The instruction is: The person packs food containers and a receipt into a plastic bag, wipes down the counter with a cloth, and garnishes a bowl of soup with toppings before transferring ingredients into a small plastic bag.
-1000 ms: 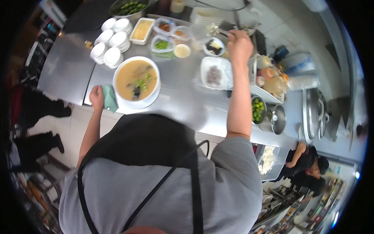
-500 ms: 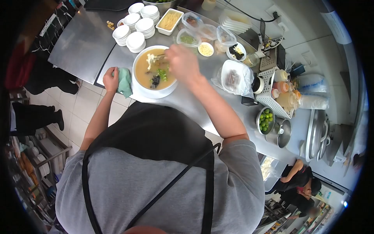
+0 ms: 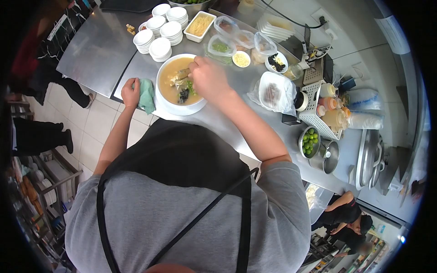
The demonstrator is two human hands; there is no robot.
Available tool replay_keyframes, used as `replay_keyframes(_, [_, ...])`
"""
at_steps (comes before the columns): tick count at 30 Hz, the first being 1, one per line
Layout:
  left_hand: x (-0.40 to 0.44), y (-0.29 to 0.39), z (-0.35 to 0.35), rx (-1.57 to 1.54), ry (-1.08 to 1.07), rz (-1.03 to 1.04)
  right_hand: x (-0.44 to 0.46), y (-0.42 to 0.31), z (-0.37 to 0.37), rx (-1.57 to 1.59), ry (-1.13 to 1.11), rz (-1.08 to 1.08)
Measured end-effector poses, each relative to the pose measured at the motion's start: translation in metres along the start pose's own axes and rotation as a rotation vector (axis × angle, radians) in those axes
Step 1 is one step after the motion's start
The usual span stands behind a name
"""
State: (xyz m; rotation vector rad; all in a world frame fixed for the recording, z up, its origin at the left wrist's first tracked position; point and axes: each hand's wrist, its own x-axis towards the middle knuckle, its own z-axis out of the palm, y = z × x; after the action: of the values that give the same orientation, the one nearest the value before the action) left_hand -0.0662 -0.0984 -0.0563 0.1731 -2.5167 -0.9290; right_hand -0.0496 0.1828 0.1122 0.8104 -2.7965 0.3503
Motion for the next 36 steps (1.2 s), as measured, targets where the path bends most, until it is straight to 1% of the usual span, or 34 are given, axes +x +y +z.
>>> replay_keyframes(2, [-0.001,-0.001,0.000,-0.001,-0.003,0.006,-0.001,0.003,-0.006,0.028,-0.031,0.050])
replay_keyframes(4, [-0.001,-0.003,0.001,0.001,-0.013,0.014,-0.001,0.018,-0.012,0.157,0.039,0.161])
replay_keyframes(5, [-0.001,-0.004,0.001,-0.003,-0.016,0.020,-0.004,0.031,-0.013,0.154,0.043,0.166])
replay_keyframes(7, [-0.001,-0.006,0.002,-0.020,-0.015,0.018,-0.014,0.070,-0.018,0.201,0.308,0.333])
replay_keyframes(8, [-0.002,-0.007,0.002,-0.034,-0.019,0.034,-0.020,0.087,-0.030,0.144,0.373,0.426])
replay_keyframes(9, [-0.002,-0.007,0.003,-0.038,-0.008,0.031,-0.028,0.098,-0.045,0.193,0.443,0.565])
replay_keyframes(10, [-0.002,-0.007,0.004,-0.045,0.002,0.030,-0.042,0.127,-0.045,0.054,0.543,0.614])
replay_keyframes(11, [-0.002,-0.007,0.004,-0.054,-0.015,0.020,-0.055,0.140,-0.055,-0.069,0.559,0.720])
replay_keyframes(12, [-0.002,-0.007,0.004,-0.060,-0.030,0.010,-0.069,0.159,-0.058,-0.116,0.560,0.798])
replay_keyframes(14, [-0.001,-0.008,0.005,-0.043,-0.026,0.018,-0.094,0.190,-0.058,-0.168,0.461,1.002])
replay_keyframes(15, [-0.001,-0.008,0.006,-0.055,-0.024,0.042,-0.101,0.203,-0.050,-0.174,0.485,1.013])
replay_keyframes(17, [-0.001,-0.009,0.006,-0.035,-0.023,0.038,-0.111,0.229,-0.029,-0.210,0.357,1.132])
replay_keyframes(18, [-0.001,-0.007,0.005,-0.038,-0.018,0.057,-0.110,0.233,-0.021,-0.183,0.343,1.148])
replay_keyframes(20, [-0.001,-0.005,0.004,-0.039,-0.036,0.023,-0.102,0.238,-0.006,-0.188,0.262,1.156])
replay_keyframes(22, [0.000,-0.001,0.003,-0.032,-0.035,0.035,-0.099,0.247,0.014,-0.196,0.310,1.138])
replay_keyframes(24, [0.000,0.001,0.000,-0.020,-0.064,-0.005,-0.100,0.258,0.032,-0.298,0.312,1.087])
replay_keyframes(25, [0.001,0.000,-0.001,-0.055,-0.102,-0.020,-0.101,0.266,0.038,-0.328,0.174,1.148])
replay_keyframes(26, [0.004,-0.010,0.002,-0.079,-0.144,-0.023,-0.104,0.274,0.043,-0.302,0.094,1.170])
replay_keyframes(28, [0.008,-0.010,-0.005,-0.143,-0.258,-0.037,-0.107,0.254,0.037,-0.439,0.132,1.078])
replay_keyframes(29, [0.011,-0.011,-0.010,-0.167,-0.317,-0.023,-0.105,0.240,0.030,-0.426,0.230,1.031])
replay_keyframes(30, [0.017,-0.011,-0.017,-0.153,-0.313,-0.030,-0.102,0.230,0.027,-0.411,0.325,0.984])
replay_keyframes(31, [0.023,-0.012,-0.025,-0.207,-0.463,-0.151,-0.102,0.225,0.030,-0.393,0.503,0.829])
replay_keyframes(32, [0.027,-0.011,-0.036,-0.264,-0.608,-0.280,-0.096,0.206,0.020,-0.266,0.591,0.681])
replay_keyframes(33, [0.031,-0.004,-0.048,-0.250,-0.600,-0.295,-0.088,0.183,0.012,-0.064,0.619,0.616])
replay_keyframes(34, [0.036,0.012,-0.063,-0.300,-0.618,-0.237,-0.080,0.156,0.008,0.137,0.645,0.551])
replay_keyframes(35, [0.039,0.033,-0.078,-0.354,-0.637,-0.174,-0.073,0.125,0.003,0.375,0.576,0.530])
replay_keyframes(36, [0.038,0.062,-0.096,-0.347,-0.635,-0.180,-0.066,0.093,0.000,0.606,0.503,0.505])
